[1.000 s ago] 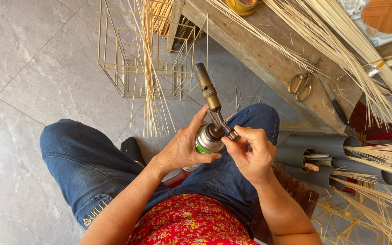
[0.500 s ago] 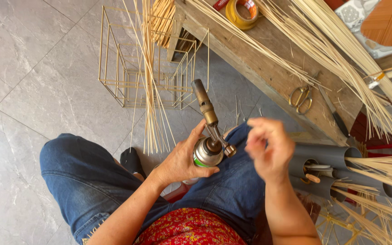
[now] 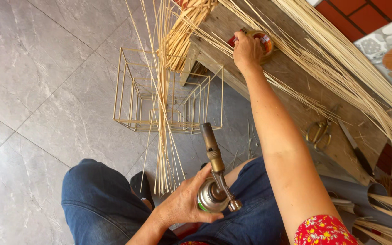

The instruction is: The person sits on a low stool and uses a knife to sharpen the ends of multiple thin bamboo sticks one by one. After sharpening several sticks, the person uses a handheld blowtorch to heat the tips of a bundle of sticks.

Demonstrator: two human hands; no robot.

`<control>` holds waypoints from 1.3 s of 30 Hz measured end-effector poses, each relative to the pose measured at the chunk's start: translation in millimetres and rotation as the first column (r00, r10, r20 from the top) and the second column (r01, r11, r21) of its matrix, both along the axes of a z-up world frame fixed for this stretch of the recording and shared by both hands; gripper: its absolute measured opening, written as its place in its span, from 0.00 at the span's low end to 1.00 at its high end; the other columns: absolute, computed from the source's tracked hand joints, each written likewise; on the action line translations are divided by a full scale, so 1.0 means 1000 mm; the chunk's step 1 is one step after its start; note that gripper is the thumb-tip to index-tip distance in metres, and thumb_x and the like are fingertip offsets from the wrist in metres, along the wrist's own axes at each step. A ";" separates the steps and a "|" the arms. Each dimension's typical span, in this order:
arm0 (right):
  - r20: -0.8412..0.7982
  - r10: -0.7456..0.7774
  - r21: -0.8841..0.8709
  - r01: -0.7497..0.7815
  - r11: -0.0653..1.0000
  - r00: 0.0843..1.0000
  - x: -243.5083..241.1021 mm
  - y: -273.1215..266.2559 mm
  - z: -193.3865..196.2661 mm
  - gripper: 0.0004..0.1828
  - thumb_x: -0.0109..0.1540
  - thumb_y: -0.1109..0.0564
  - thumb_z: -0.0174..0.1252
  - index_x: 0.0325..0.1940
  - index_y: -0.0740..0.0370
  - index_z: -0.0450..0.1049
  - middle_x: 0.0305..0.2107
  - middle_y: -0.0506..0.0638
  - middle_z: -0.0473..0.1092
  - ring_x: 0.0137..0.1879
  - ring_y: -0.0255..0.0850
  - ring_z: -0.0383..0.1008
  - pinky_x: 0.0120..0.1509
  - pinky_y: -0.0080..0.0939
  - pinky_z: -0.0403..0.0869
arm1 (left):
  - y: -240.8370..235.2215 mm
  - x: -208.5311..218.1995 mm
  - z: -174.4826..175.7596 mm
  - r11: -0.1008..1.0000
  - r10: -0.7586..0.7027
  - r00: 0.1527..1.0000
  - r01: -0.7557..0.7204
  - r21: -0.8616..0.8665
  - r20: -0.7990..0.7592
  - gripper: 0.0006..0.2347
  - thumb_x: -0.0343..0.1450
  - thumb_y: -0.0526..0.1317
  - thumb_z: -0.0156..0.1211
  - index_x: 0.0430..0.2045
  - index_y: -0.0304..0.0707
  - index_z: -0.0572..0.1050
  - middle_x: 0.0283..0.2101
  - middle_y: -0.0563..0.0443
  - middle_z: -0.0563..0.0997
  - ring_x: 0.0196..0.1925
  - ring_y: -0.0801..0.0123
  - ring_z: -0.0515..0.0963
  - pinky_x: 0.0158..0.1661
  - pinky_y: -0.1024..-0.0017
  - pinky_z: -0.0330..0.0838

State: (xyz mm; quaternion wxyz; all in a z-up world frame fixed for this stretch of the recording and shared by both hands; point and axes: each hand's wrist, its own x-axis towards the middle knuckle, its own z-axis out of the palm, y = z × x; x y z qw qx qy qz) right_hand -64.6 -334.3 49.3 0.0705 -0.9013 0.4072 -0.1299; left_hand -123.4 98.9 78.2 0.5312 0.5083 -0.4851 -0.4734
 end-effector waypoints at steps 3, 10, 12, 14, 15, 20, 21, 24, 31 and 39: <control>-0.136 -0.081 -0.061 0.073 0.995 0.987 0.021 -0.009 -0.011 0.16 0.67 0.47 0.58 0.56 0.53 0.76 0.51 0.63 0.70 0.59 0.59 0.66 0.56 0.63 0.67 | -0.005 0.007 -0.002 1.000 -0.007 1.000 0.007 -0.003 -0.003 0.53 0.57 0.44 0.80 0.76 0.37 0.46 0.64 0.35 0.78 0.68 0.46 0.77 0.67 0.58 0.69; -0.151 -0.158 -0.069 0.149 0.986 0.976 0.043 -0.027 -0.032 0.26 0.61 0.42 0.63 0.56 0.61 0.73 0.46 0.65 0.70 0.56 0.59 0.67 0.52 0.63 0.68 | -0.015 0.010 -0.013 1.000 -0.004 0.999 0.005 0.025 -0.032 0.56 0.57 0.46 0.80 0.77 0.41 0.42 0.64 0.36 0.76 0.67 0.45 0.76 0.65 0.55 0.66; -0.165 -0.177 -0.084 0.165 0.983 0.970 0.045 -0.037 -0.034 0.26 0.64 0.40 0.62 0.54 0.61 0.73 0.42 0.65 0.72 0.53 0.59 0.69 0.49 0.63 0.70 | -0.011 0.009 -0.012 0.999 -0.002 0.999 0.004 0.047 -0.049 0.55 0.57 0.46 0.79 0.77 0.42 0.43 0.63 0.37 0.77 0.67 0.45 0.77 0.64 0.56 0.67; -0.241 -0.199 0.032 0.213 0.977 0.950 0.049 -0.045 -0.040 0.23 0.67 0.40 0.60 0.55 0.60 0.74 0.41 0.59 0.74 0.50 0.53 0.73 0.52 0.58 0.71 | -0.012 0.011 -0.012 0.999 0.001 0.999 0.001 0.052 -0.053 0.55 0.56 0.46 0.79 0.77 0.42 0.44 0.63 0.37 0.77 0.67 0.45 0.77 0.64 0.56 0.67; -0.280 -0.208 0.089 0.241 0.967 0.937 0.051 -0.048 -0.045 0.22 0.68 0.40 0.59 0.55 0.60 0.74 0.40 0.56 0.75 0.48 0.50 0.75 0.54 0.56 0.72 | -0.013 0.011 -0.012 0.999 0.005 0.999 -0.002 0.050 -0.051 0.55 0.56 0.45 0.79 0.77 0.42 0.44 0.64 0.36 0.77 0.67 0.45 0.77 0.65 0.56 0.67; -0.223 -0.206 -0.077 0.193 0.978 0.953 0.055 -0.060 -0.065 0.25 0.65 0.52 0.60 0.62 0.65 0.66 0.39 0.66 0.70 0.43 0.52 0.74 0.39 0.53 0.75 | -0.014 0.010 -0.015 1.000 0.017 0.999 -0.017 0.024 -0.030 0.55 0.57 0.45 0.80 0.77 0.41 0.44 0.65 0.34 0.76 0.69 0.44 0.75 0.66 0.55 0.65; -0.188 -0.219 -0.063 0.211 0.975 0.957 0.054 -0.061 -0.067 0.30 0.62 0.53 0.62 0.65 0.68 0.63 0.38 0.66 0.70 0.42 0.52 0.74 0.37 0.50 0.76 | -0.015 0.009 -0.014 0.999 0.016 0.999 -0.015 0.034 -0.034 0.55 0.57 0.45 0.80 0.77 0.41 0.44 0.65 0.34 0.76 0.69 0.43 0.75 0.66 0.54 0.64; -0.216 -0.254 -0.058 0.248 0.967 0.943 0.050 -0.061 -0.066 0.35 0.58 0.50 0.67 0.62 0.68 0.62 0.43 0.66 0.69 0.42 0.49 0.73 0.36 0.43 0.76 | -0.022 0.010 -0.014 0.997 0.003 0.999 0.000 0.072 -0.047 0.55 0.56 0.46 0.80 0.77 0.41 0.44 0.64 0.35 0.77 0.68 0.45 0.76 0.66 0.54 0.63; 0.668 -0.508 0.708 -0.255 0.658 0.543 0.010 -0.043 0.001 0.10 0.62 0.54 0.62 0.41 0.64 0.73 0.32 0.53 0.72 0.38 0.41 0.72 0.43 0.48 0.74 | -0.023 0.016 -0.012 0.996 0.073 0.997 -0.072 -0.059 0.023 0.56 0.57 0.45 0.81 0.77 0.42 0.42 0.69 0.31 0.71 0.71 0.40 0.71 0.67 0.51 0.60; 0.927 -0.232 0.376 -0.716 0.588 0.295 -0.181 0.183 0.097 0.04 0.68 0.64 0.52 0.46 0.60 0.66 0.31 0.50 0.64 0.31 0.35 0.61 0.34 0.36 0.64 | -0.020 0.009 0.004 0.991 0.130 0.991 -0.130 -0.022 0.021 0.56 0.56 0.47 0.80 0.76 0.42 0.41 0.60 0.36 0.79 0.64 0.45 0.79 0.64 0.54 0.65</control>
